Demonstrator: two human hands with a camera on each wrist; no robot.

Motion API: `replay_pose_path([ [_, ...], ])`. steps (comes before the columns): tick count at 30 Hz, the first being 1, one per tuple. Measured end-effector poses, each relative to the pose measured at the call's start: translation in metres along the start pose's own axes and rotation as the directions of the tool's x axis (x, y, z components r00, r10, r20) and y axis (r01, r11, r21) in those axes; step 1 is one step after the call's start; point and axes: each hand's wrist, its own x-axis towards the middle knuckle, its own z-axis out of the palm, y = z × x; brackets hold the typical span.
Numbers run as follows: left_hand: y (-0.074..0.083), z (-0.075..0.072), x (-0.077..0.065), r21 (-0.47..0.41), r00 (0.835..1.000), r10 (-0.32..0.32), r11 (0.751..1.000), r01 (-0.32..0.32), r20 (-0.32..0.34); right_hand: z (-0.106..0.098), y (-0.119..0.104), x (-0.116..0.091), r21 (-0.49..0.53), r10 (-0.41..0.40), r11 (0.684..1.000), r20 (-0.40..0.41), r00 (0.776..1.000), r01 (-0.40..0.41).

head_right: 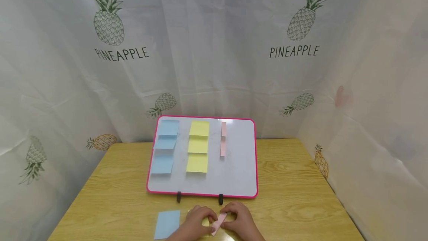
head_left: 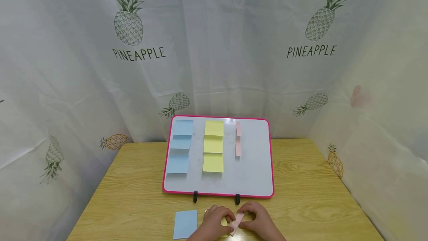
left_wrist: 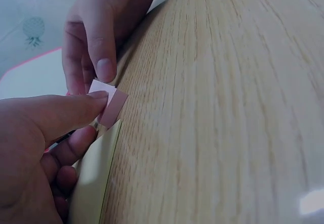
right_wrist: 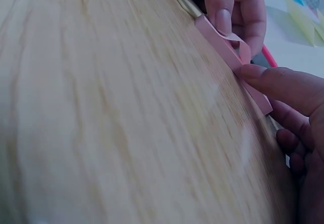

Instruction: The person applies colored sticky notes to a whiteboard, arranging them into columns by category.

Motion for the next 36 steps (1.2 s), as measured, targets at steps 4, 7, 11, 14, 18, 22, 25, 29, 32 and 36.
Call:
replay_pose_path([
  [4, 0.0016, 0.0012, 0.0, -0.004, 1.0, -0.01, 1.0, 0.01, -0.008, 0.0002, 0.0014, 0.0001, -0.015, -0.007, 1.0, -0.004, 1.0, 0.007],
  [7, 0.0014, 0.0026, 0.0006, 0.002, 1.0, -0.024, 1.0, 0.024, -0.014, 0.0003, 0.0016, 0.0, -0.033, -0.016, 0.999, -0.012, 1.0, 0.015],
  [11, 0.0004, 0.0038, 0.0017, 0.001, 0.999, -0.035, 0.999, 0.035, -0.017, 0.0002, 0.0008, 0.0002, -0.039, -0.008, 0.999, -0.017, 1.0, 0.007],
  [14, 0.0001, 0.004, 0.002, 0.001, 0.999, -0.036, 0.999, 0.036, -0.014, 0.0, 0.0004, 0.0003, -0.041, 0.009, 0.999, -0.018, 1.0, -0.01],
  [18, 0.0016, 0.003, 0.0018, 0.003, 0.999, -0.037, 0.999, 0.037, -0.007, 0.001, 0.001, 0.0003, -0.071, 0.002, 0.997, -0.033, 0.999, -0.005],
  [22, 0.003, 0.0012, 0.0002, -0.008, 0.999, -0.041, 0.999, 0.041, 0.009, 0.0036, 0.0013, -0.0003, -0.106, -0.018, 0.994, -0.062, 0.998, 0.011],
  [25, 0.0015, 0.0014, 0.0003, -0.029, 0.999, -0.046, 0.998, 0.047, 0.016, 0.0057, 0.0009, -0.0009, -0.12, -0.031, 0.993, -0.081, 0.996, 0.021],
  [29, -0.0024, 0.0027, 0.0014, -0.047, 0.998, -0.061, 0.997, 0.062, 0.021, 0.0078, 0.0, -0.0012, -0.127, -0.039, 0.992, -0.102, 0.994, 0.026],
  [32, -0.0038, 0.003, 0.0016, -0.058, 0.997, -0.066, 0.996, 0.068, 0.024, 0.0083, 0.0003, -0.0016, -0.129, -0.032, 0.992, -0.116, 0.993, 0.017],
  [36, -0.0041, 0.0032, 0.0021, -0.058, 0.998, -0.05, 0.997, 0.051, 0.023, 0.0081, 0.0015, -0.0018, -0.107, -0.015, 0.994, -0.124, 0.992, 0.001],
])
